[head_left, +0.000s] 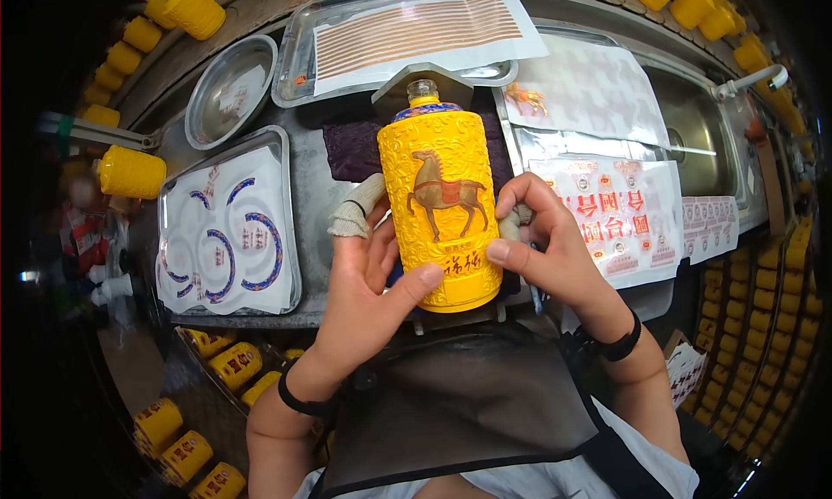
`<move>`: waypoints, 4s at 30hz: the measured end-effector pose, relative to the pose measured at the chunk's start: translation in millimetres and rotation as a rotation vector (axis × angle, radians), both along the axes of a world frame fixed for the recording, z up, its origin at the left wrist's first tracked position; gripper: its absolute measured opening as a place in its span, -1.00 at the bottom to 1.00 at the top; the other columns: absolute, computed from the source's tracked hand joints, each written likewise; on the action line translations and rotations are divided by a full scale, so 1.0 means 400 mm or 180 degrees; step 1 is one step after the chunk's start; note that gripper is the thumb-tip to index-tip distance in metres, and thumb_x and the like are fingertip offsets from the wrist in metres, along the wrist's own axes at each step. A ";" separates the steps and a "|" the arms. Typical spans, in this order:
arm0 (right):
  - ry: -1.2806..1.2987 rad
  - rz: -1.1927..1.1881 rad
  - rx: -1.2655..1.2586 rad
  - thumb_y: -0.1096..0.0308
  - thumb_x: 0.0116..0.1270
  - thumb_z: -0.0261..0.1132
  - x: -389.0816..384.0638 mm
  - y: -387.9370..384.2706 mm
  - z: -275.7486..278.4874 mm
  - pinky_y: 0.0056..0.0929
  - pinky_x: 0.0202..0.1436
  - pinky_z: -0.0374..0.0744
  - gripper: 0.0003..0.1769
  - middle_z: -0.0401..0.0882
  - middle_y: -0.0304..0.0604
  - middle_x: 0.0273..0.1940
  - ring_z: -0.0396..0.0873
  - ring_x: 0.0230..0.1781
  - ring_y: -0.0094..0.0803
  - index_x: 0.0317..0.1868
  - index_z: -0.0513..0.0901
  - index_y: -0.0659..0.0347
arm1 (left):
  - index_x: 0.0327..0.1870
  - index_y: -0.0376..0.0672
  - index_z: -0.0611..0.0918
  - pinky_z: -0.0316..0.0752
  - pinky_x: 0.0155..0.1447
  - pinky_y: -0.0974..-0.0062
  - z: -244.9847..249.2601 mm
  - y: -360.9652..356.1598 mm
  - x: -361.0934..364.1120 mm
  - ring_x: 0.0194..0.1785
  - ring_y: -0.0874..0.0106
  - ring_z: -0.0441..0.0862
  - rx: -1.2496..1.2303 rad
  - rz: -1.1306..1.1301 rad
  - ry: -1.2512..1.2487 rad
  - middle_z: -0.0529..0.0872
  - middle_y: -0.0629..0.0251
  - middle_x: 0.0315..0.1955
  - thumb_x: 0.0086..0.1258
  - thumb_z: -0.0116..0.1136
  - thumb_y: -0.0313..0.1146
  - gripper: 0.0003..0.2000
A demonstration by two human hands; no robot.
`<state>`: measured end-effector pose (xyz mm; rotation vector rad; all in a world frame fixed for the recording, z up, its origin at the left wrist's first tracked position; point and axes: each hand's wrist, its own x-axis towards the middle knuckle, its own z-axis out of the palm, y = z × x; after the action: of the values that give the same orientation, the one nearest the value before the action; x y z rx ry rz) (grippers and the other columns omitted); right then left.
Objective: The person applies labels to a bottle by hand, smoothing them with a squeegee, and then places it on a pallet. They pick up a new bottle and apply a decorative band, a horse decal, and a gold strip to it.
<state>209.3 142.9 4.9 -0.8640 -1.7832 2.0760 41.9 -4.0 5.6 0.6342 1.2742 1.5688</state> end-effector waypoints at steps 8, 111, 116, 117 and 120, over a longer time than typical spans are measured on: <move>0.0123 -0.0072 -0.0057 0.30 0.18 0.47 -0.006 -0.014 -0.009 -0.72 -0.26 0.33 -0.58 0.35 -0.44 -0.22 0.28 -0.30 -0.77 -0.08 0.41 0.11 | 0.53 -0.24 -0.03 0.13 0.56 0.24 -0.009 -0.001 0.012 0.53 0.23 0.16 0.0137 0.0057 -0.0201 0.17 0.06 0.44 0.32 0.27 -0.58 -0.15; -0.0219 -0.0317 0.0849 0.24 0.15 0.55 -0.019 -0.057 0.015 -0.63 -0.38 0.30 -0.57 0.30 -0.44 -0.40 0.23 -0.41 -0.71 -0.33 0.39 0.13 | 0.55 -0.34 -0.03 0.14 0.54 0.29 0.005 0.017 0.061 0.51 0.24 0.24 0.0512 0.0300 0.0377 0.17 0.00 0.47 0.40 0.13 -0.62 -0.23; -0.0202 -0.0293 0.0650 0.25 0.17 0.52 -0.018 -0.049 0.014 -0.62 -0.37 0.31 -0.59 0.30 -0.43 -0.41 0.23 -0.41 -0.69 -0.34 0.38 0.14 | 0.54 -0.34 -0.02 0.16 0.53 0.28 -0.001 0.019 0.053 0.49 0.25 0.26 0.0465 0.0304 0.0631 0.21 0.01 0.45 0.40 0.14 -0.59 -0.24; -0.0179 -0.0305 0.0639 0.25 0.17 0.52 -0.020 -0.047 0.019 -0.61 -0.36 0.32 -0.59 0.31 -0.42 -0.41 0.24 -0.40 -0.68 -0.34 0.38 0.14 | 0.54 -0.34 -0.02 0.17 0.53 0.28 0.000 0.022 0.051 0.48 0.25 0.28 0.0454 0.0294 0.0711 0.22 0.01 0.45 0.40 0.15 -0.59 -0.24; -0.0230 -0.0324 0.0705 0.25 0.18 0.50 -0.023 -0.050 0.014 -0.59 -0.34 0.33 -0.60 0.31 -0.39 -0.42 0.26 -0.39 -0.66 -0.36 0.37 0.16 | 0.54 -0.35 -0.01 0.22 0.50 0.29 0.003 0.037 0.050 0.46 0.26 0.32 0.0453 0.0316 0.0535 0.25 0.02 0.43 0.41 0.15 -0.57 -0.24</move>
<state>200.1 123.0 10.4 -0.9544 -1.9187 1.7654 62.0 10.8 7.0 0.8179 1.3429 1.7287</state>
